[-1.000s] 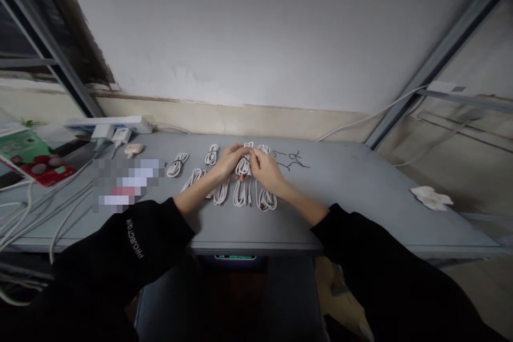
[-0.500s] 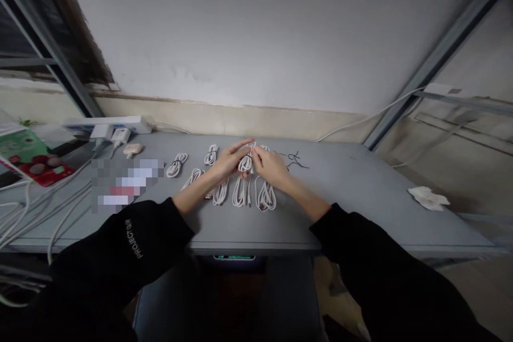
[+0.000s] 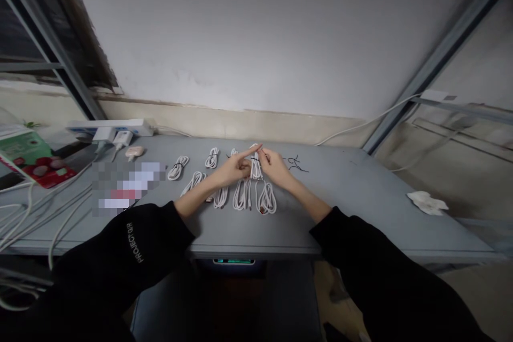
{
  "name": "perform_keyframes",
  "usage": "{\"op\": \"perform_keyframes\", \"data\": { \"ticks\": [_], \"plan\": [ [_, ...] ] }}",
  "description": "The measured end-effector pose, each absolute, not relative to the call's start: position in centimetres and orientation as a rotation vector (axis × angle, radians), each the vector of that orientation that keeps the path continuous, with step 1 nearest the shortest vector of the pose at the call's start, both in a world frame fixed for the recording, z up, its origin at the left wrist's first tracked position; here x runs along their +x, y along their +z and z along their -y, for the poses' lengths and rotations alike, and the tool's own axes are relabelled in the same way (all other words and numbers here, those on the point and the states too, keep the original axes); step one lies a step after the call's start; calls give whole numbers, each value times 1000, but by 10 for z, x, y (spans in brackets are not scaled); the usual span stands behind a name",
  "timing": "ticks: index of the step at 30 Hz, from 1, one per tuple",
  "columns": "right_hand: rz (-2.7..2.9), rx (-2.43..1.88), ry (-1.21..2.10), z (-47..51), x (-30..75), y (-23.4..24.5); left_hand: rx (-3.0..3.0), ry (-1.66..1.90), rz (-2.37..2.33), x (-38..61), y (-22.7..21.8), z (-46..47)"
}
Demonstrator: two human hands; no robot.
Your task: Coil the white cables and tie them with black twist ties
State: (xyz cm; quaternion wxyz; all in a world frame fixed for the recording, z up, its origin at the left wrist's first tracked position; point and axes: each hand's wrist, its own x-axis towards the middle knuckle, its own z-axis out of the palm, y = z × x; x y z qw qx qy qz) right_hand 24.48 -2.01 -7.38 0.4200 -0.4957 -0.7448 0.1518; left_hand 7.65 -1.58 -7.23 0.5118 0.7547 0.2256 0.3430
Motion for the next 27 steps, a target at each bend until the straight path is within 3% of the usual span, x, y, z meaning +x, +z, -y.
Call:
{"op": "perform_keyframes", "data": {
  "ticks": [10, 17, 27],
  "plan": [
    [1837, -1001, 813, 17, 249, -68, 2254, 1177, -1029, 75, -72, 16],
    [1802, -1064, 555, 22, 241, -73, 2051, 1105, -875, 83, -70, 18],
    [1929, -1341, -62, 38, 239, -71, 1414, 1161, -729, 91, -61, 36]
  ]
}}
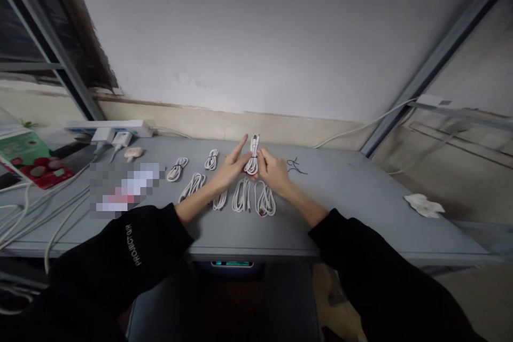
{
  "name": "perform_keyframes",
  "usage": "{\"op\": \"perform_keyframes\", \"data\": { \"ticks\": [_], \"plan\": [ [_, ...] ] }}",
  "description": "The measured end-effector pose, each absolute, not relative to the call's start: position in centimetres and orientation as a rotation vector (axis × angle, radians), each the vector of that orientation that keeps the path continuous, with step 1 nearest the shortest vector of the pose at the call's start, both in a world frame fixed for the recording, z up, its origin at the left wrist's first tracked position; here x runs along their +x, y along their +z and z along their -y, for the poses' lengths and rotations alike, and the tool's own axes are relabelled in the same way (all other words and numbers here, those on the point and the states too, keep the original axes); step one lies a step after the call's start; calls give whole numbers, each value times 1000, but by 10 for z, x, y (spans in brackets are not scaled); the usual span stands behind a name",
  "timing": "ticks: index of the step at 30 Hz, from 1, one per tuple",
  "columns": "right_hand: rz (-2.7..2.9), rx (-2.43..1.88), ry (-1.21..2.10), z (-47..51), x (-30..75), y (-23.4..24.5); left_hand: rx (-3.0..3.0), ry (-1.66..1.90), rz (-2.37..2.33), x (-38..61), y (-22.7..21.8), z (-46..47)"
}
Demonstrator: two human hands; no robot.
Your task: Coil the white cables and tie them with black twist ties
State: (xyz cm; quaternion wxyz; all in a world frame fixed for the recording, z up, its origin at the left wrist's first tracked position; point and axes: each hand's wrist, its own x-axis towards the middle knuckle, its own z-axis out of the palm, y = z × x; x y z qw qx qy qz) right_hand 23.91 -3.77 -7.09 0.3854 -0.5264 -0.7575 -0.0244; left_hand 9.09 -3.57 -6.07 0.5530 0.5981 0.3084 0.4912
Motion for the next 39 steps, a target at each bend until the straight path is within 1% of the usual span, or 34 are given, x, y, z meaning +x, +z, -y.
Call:
{"op": "perform_keyframes", "data": {
  "ticks": [2, 4, 8, 12, 18, 21, 28, 33, 39],
  "plan": [
    [1900, -1363, -74, 35, 241, -70, 1376, 1143, -645, 91, -61, 35],
    [1856, -1375, -18, 31, 243, -72, 1427, 1137, -639, 90, -61, 34],
    [1784, -1337, 160, 24, 245, -78, 1631, 1152, -771, 86, -60, 34],
    [1731, -1234, 294, 20, 245, -83, 1683, 1144, -824, 84, -58, 36],
    [1678, -1121, 375, 16, 245, -85, 1612, 1050, -663, 85, -61, 35],
    [1675, -1115, 351, 17, 246, -85, 1598, 1061, -624, 85, -63, 33],
    [1804, -1232, 167, 27, 246, -81, 1731, 1312, -848, 87, -62, 30],
    [1900, -1280, -26, 33, 244, -81, 1680, 1219, -822, 89, -61, 32],
    [1939, -1274, -152, 34, 242, -84, 1621, 1167, -747, 90, -59, 36]
  ]
}}
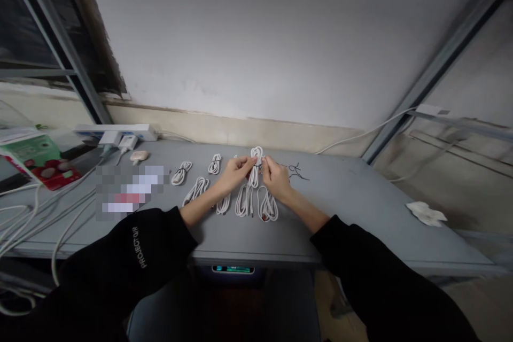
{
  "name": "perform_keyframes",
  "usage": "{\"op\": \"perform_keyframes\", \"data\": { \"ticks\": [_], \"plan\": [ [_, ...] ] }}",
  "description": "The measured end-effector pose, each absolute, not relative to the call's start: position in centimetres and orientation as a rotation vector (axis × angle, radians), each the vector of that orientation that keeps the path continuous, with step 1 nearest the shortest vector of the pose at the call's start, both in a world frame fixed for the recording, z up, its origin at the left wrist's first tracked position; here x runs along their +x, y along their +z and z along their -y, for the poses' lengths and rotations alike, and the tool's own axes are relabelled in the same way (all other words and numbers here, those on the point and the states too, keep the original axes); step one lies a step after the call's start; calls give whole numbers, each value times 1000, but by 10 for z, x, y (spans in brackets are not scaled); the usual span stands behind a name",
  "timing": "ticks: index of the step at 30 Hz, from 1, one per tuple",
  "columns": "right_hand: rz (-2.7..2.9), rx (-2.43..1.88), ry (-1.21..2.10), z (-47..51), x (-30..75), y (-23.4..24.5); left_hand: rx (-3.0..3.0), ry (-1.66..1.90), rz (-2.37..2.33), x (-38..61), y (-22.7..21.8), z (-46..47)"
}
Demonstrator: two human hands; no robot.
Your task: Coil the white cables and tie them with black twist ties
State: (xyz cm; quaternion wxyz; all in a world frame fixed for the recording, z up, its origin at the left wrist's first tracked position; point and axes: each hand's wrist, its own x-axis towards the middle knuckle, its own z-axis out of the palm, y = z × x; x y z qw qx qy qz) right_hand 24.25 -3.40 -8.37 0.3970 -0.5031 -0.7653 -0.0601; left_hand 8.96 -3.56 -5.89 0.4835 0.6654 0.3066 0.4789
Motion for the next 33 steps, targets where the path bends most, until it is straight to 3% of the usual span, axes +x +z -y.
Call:
{"op": "perform_keyframes", "data": {
  "ticks": [11, 22, 33],
  "plan": [
    [2094, -1234, -315, 30, 245, -86, 1484, 1066, -757, 87, -67, 31],
    [1791, -1347, 382, 9, 252, -96, 1219, 1259, -927, 83, -74, 16],
    [1719, -1313, 386, -3, 255, -102, 1638, 1153, -1314, 74, -84, -2]
  ]
}}
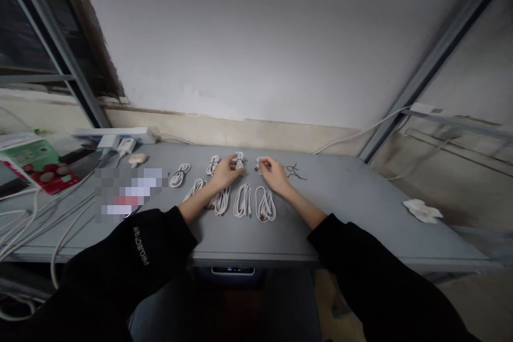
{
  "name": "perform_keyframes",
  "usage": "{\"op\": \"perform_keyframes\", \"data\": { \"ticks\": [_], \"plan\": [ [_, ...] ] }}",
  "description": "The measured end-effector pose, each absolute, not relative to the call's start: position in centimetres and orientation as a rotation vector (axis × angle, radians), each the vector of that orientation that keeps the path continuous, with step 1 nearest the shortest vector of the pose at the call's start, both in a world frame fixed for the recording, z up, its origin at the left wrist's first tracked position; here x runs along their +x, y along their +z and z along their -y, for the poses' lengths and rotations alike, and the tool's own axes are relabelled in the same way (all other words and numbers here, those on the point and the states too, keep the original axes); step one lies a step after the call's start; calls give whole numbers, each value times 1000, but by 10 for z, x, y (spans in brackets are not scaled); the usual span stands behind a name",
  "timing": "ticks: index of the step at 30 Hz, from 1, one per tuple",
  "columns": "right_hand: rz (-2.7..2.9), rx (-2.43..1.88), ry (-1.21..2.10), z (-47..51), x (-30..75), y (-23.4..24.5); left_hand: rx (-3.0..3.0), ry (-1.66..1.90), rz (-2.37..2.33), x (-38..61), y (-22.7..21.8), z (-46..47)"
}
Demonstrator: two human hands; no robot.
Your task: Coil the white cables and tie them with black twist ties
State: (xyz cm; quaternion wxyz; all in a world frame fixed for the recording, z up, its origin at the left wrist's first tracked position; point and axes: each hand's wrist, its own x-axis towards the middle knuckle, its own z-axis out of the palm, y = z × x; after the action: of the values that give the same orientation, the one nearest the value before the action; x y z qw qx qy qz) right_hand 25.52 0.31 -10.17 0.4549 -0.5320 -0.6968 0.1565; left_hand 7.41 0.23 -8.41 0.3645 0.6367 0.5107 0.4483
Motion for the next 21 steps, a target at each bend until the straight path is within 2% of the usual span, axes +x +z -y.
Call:
{"op": "perform_keyframes", "data": {
  "ticks": [5, 10, 21],
  "plan": [
    [1778, -1337, 350, -4, 257, -101, 1869, 1046, -1335, 71, -87, -2],
    [1836, -1454, 249, -1, 257, -99, 2229, 794, -1266, 69, -87, 1],
    [1897, -1768, 75, 9, 260, -86, 2501, 807, -1227, 68, -85, -4]
  ]
}}
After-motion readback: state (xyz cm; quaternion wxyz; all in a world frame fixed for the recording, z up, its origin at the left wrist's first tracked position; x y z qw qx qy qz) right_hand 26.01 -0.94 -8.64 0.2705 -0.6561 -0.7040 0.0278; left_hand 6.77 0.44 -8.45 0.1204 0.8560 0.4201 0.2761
